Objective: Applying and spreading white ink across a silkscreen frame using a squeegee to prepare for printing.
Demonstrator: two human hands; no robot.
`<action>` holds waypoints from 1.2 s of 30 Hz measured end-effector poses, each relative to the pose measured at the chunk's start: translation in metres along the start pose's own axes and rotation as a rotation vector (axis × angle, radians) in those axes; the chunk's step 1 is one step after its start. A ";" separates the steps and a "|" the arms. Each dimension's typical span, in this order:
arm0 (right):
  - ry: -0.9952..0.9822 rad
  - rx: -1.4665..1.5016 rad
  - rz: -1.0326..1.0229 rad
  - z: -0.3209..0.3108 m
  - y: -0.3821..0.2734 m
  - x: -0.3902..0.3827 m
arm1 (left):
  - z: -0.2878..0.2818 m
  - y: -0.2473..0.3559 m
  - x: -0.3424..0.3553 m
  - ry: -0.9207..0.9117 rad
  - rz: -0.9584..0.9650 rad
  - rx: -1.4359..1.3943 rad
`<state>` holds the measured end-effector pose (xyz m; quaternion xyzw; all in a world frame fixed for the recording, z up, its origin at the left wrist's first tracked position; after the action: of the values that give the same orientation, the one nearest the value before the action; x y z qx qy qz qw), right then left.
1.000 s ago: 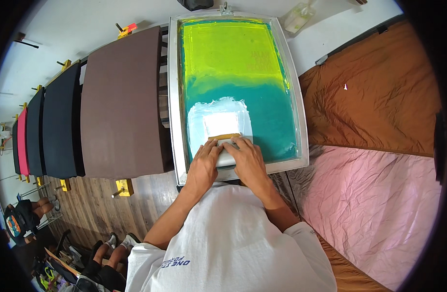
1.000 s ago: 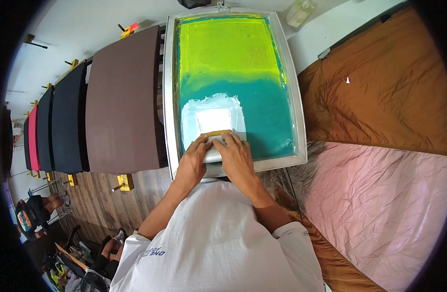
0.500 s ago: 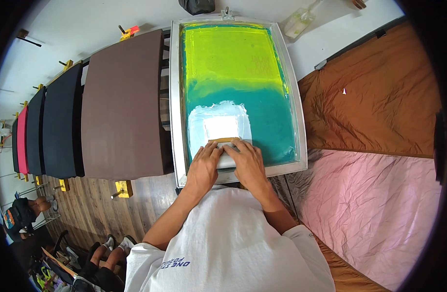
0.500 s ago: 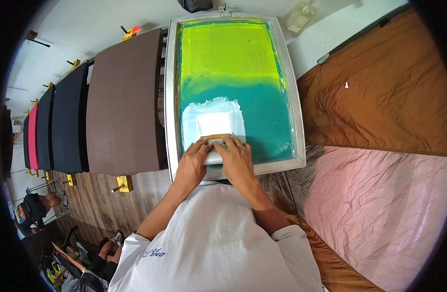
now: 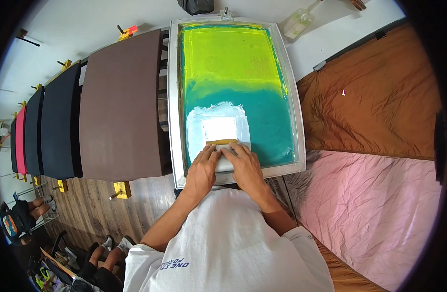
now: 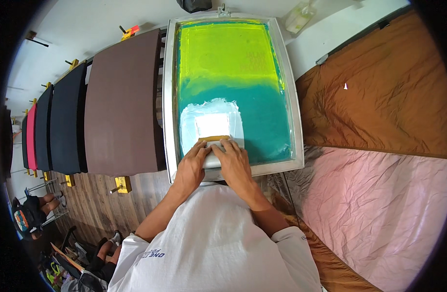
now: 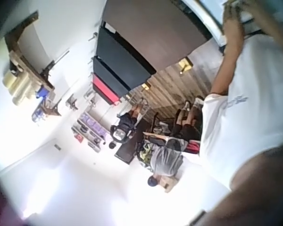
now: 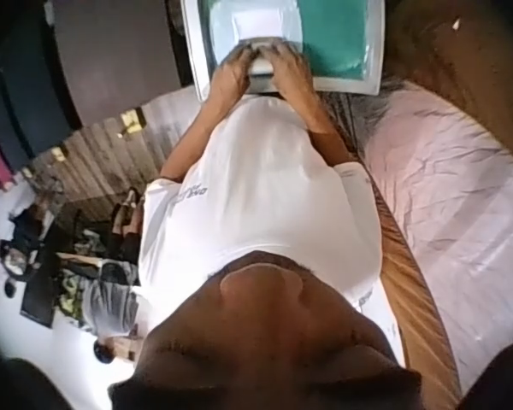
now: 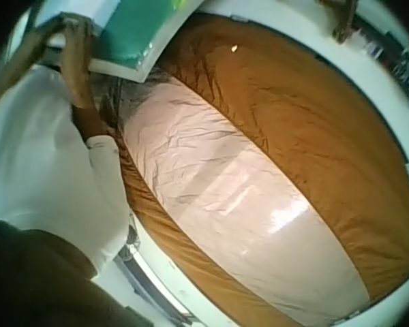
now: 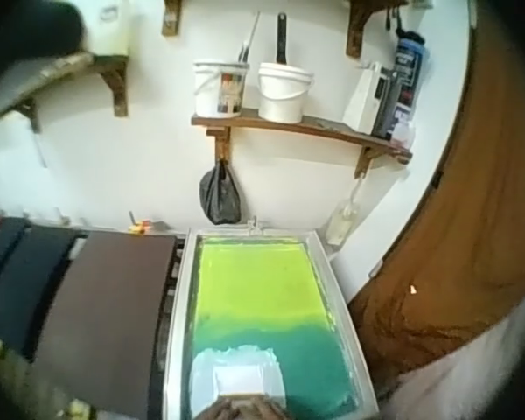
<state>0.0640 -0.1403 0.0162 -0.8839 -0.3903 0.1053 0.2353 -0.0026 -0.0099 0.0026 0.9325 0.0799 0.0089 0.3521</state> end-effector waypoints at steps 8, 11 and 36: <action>-0.026 0.010 -0.006 -0.002 -0.002 -0.007 | -0.002 0.005 -0.009 0.008 0.002 -0.036; -0.029 0.026 0.005 -0.004 -0.007 -0.011 | -0.002 0.005 -0.013 -0.039 -0.040 -0.056; -0.095 0.046 0.019 -0.003 -0.013 -0.030 | 0.007 0.007 -0.034 -0.115 -0.059 0.076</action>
<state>0.0364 -0.1562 0.0248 -0.8759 -0.3901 0.1582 0.2357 -0.0348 -0.0250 0.0031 0.9415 0.0873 -0.0579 0.3205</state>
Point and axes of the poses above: each hand's wrist, its own x-axis towards the middle knuckle, its own z-axis out of the palm, y = z × x, the point moved 3 cm from there along x, towards the middle knuckle, and after that the axes turned 5 degrees about -z, right-handed, at the moved point
